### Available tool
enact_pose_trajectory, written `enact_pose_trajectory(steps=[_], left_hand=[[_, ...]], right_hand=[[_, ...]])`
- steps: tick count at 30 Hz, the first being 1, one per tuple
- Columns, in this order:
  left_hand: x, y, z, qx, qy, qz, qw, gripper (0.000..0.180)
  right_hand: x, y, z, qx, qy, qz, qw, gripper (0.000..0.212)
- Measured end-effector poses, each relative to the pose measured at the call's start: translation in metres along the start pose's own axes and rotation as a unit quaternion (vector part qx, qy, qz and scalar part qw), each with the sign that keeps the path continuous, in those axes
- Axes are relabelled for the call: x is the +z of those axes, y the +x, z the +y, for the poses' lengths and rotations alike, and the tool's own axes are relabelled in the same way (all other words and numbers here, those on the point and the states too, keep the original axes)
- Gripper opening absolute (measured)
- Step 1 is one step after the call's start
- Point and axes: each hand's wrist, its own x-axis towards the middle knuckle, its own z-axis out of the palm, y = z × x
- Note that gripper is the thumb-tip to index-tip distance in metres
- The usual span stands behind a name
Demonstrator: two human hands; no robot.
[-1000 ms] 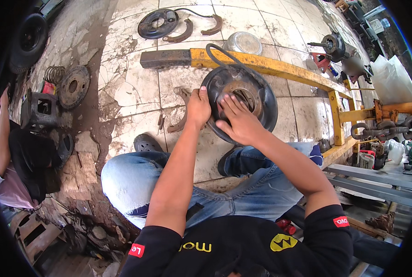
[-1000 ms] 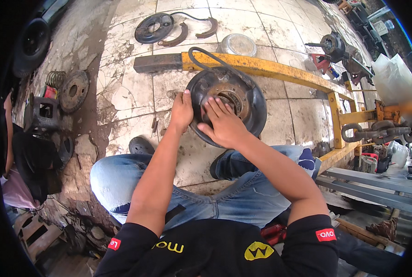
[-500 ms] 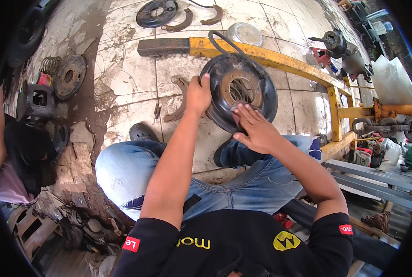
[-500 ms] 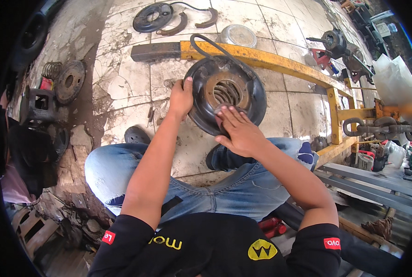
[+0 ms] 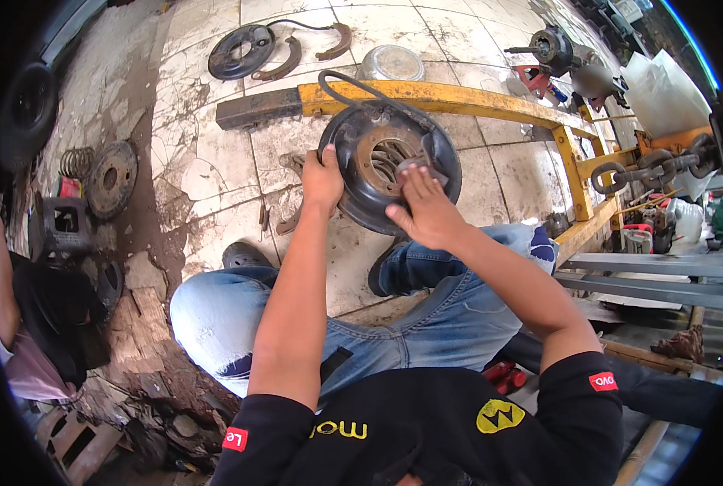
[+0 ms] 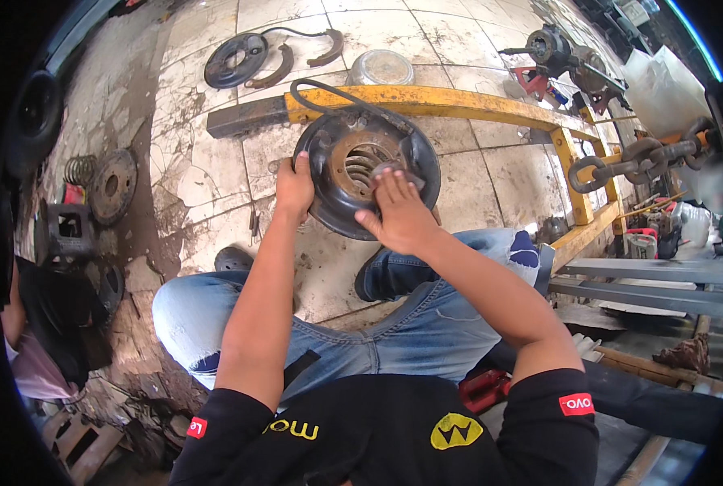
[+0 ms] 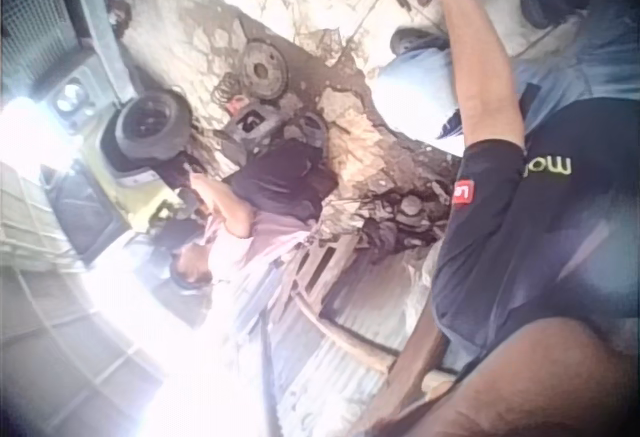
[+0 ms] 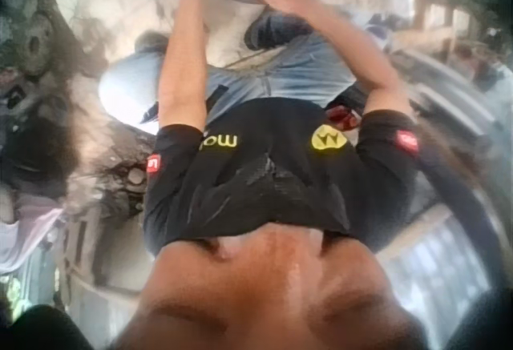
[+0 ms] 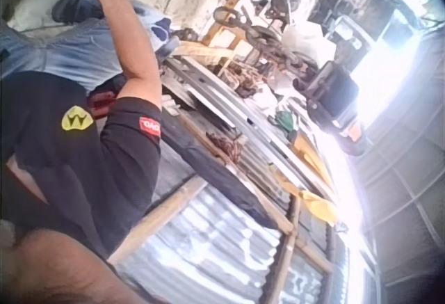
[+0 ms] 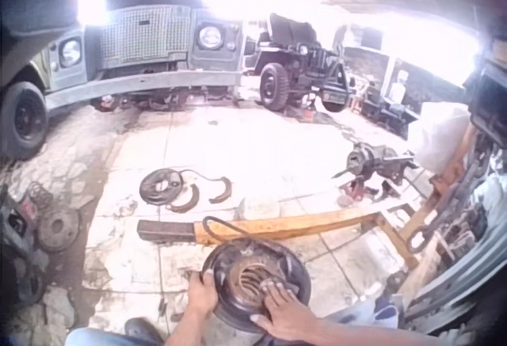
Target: The person sits on the floor and scrubs the inside surface of a brake drum with a small abrasive pad. The person repeatedly rotates the drum and scrubs different areas of the inner surface.
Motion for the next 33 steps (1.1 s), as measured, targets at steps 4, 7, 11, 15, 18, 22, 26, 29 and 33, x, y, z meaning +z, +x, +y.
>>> enact_pose_trajectory(steps=[4,7,11,15,18,22,26,29,33], left_hand=[[-0.002,-0.004,0.004,-0.002,0.002,-0.004,1.000,0.048],[-0.002,-0.006,0.005,0.007,0.014,0.002,1.000,0.051],[0.002,-0.007,0.009,0.002,0.001,-0.001,1.000,0.049],[0.000,-0.005,0.007,-0.031,0.012,0.003,0.999,0.048],[-0.001,-0.007,0.005,0.000,0.002,0.017,1.000,0.047],[0.004,-0.010,0.004,0.012,0.009,0.043,0.999,0.044],[-0.002,-0.005,-0.004,0.024,-0.032,0.009,0.999,0.045],[0.000,-0.013,0.007,0.019,0.000,0.014,1.000,0.045],[-0.002,-0.012,0.008,0.022,-0.038,0.000,0.999,0.043]], right_hand=[[-0.010,0.012,0.015,0.024,0.002,0.014,1.000,0.088],[-0.015,0.015,0.010,-0.014,-0.031,-0.012,0.999,0.086],[-0.014,0.047,0.035,0.108,0.030,0.010,0.994,0.090],[-0.016,0.049,0.024,-0.005,0.017,0.020,1.000,0.089],[-0.016,0.068,0.016,0.118,0.032,0.043,0.992,0.085],[-0.013,0.073,0.015,0.007,0.040,0.058,0.998,0.084],[-0.012,0.087,-0.010,0.052,0.034,0.064,0.996,0.082],[-0.019,0.087,-0.004,-0.039,0.043,0.037,0.998,0.081],[-0.007,0.079,-0.018,-0.075,0.015,0.059,0.995,0.077]])
